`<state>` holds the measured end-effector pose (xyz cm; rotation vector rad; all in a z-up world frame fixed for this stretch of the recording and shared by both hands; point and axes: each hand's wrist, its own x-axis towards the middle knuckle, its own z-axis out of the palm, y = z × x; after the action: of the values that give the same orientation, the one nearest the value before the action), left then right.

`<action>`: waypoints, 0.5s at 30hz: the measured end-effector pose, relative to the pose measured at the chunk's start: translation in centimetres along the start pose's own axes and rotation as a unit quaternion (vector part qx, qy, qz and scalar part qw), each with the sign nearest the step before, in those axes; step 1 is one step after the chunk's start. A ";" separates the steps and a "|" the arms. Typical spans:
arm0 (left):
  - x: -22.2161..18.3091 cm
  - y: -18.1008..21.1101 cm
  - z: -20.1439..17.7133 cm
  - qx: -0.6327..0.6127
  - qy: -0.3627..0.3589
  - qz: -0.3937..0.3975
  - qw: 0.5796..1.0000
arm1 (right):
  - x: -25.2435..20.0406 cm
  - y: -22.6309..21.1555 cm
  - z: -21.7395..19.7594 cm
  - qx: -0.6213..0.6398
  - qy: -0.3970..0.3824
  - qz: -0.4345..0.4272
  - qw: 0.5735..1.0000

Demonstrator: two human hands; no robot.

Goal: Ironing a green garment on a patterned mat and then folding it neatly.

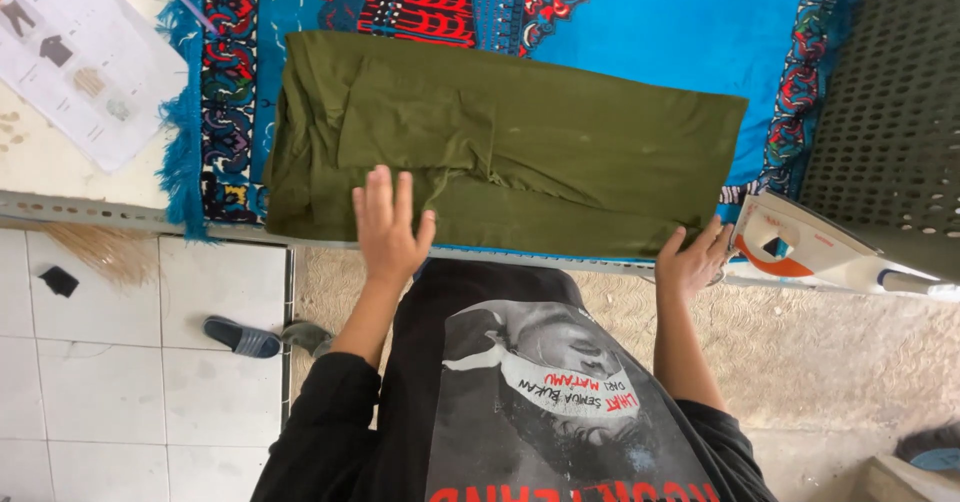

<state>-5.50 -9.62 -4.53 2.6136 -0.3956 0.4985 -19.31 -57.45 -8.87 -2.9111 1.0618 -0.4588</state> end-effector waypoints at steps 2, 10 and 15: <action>1.2 1.7 2.0 0.011 -0.014 0.063 0.998 | 0.8 -1.5 -1.0 0.030 -0.071 -0.008 0.997; 0.5 0.4 5.4 0.022 -0.205 0.121 0.971 | 1.2 2.3 1.6 0.053 -0.170 -0.056 0.982; 0.1 3.0 5.5 0.042 -0.092 0.151 0.983 | 1.7 3.7 2.6 -0.006 0.011 0.073 0.997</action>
<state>-4.94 -14.79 -7.98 2.7022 -0.8587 0.3759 -19.69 -61.59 -11.35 -2.8172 1.2743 -0.4830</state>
